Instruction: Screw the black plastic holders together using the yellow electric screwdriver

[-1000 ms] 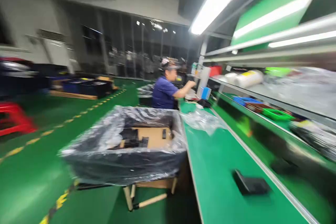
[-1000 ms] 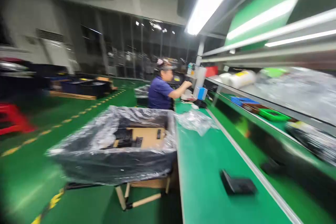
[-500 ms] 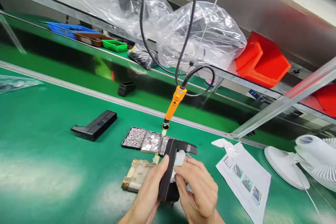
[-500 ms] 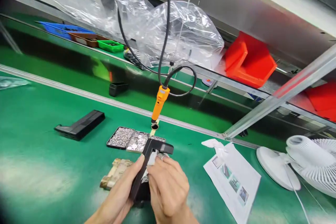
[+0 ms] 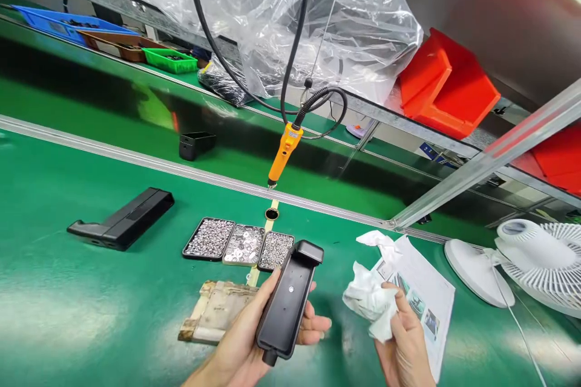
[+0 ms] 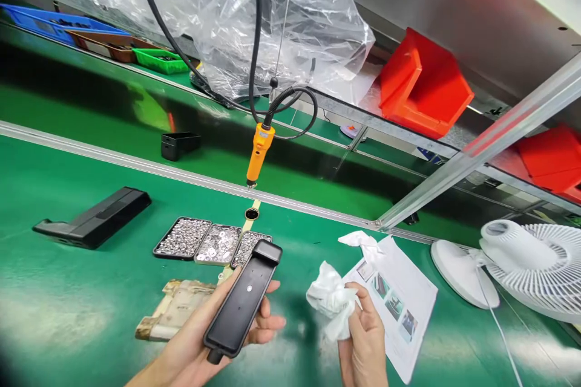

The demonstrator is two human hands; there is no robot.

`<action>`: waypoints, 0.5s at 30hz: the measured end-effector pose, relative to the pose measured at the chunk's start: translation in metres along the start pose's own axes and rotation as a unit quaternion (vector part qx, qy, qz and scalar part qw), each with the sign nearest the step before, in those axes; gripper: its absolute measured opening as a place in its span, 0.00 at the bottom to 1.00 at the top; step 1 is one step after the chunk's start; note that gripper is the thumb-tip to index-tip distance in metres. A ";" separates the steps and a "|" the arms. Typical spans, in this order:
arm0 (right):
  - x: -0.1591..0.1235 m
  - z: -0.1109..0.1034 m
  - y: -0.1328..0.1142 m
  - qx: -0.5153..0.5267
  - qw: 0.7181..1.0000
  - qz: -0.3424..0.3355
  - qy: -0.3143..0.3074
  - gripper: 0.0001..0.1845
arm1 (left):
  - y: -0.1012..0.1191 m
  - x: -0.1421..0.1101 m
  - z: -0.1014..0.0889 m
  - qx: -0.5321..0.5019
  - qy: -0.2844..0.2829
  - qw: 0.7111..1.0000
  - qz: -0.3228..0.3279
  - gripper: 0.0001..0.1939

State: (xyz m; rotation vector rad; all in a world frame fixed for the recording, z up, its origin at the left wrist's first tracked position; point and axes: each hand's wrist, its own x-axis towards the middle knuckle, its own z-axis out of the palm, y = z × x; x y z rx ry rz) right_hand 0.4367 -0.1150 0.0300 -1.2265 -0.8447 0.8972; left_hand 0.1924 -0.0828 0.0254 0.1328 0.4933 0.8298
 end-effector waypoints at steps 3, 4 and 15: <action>-0.013 0.019 0.004 -0.092 0.984 -0.139 0.054 0.12 | -0.007 0.004 -0.001 0.020 0.016 1.000 -0.012 0.31; -0.019 0.030 0.006 -0.137 0.962 -0.226 0.061 0.08 | -0.010 0.005 -0.002 0.025 0.029 0.999 -0.014 0.30; -0.038 0.088 0.019 -0.364 0.777 -0.510 -0.062 0.29 | -0.032 0.007 -0.007 0.045 0.093 0.992 0.075 0.25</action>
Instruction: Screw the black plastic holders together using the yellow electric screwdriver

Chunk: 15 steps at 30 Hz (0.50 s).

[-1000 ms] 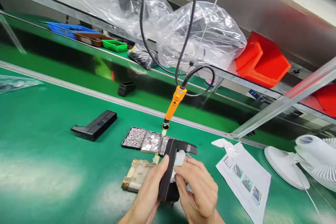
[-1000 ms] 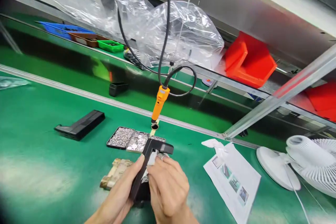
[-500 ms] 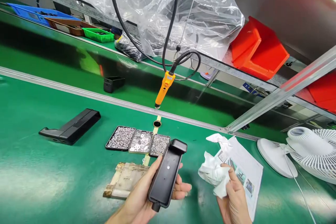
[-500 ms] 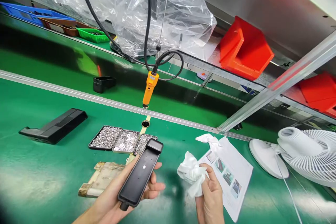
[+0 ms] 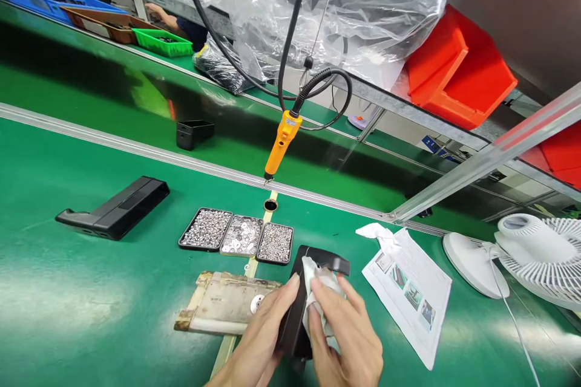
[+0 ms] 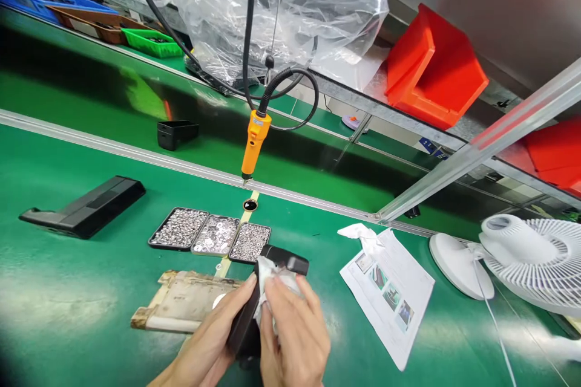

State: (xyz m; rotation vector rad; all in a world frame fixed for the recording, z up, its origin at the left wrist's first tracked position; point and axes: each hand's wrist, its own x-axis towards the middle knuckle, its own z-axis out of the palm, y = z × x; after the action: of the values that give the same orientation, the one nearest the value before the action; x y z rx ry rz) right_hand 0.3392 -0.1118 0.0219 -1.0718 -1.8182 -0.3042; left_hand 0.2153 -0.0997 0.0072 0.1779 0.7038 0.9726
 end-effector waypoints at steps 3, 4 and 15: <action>0.001 -0.008 0.005 0.052 0.998 -0.033 -0.027 0.23 | 0.001 0.001 0.000 -0.022 0.026 0.999 0.004 0.22; 0.002 -0.013 0.008 0.098 0.994 -0.028 -0.043 0.20 | 0.003 0.001 0.001 -0.025 0.029 0.999 -0.001 0.21; -0.022 -0.058 0.100 0.065 0.896 0.432 -0.082 0.20 | 0.029 -0.008 0.012 0.122 -0.059 0.984 -0.115 0.36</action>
State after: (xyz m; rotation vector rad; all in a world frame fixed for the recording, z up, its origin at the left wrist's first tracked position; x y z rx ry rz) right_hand 0.4558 -0.1013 0.0089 -1.7160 -1.2995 0.4477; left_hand 0.2001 -0.0877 0.0328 0.3582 0.7168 0.6483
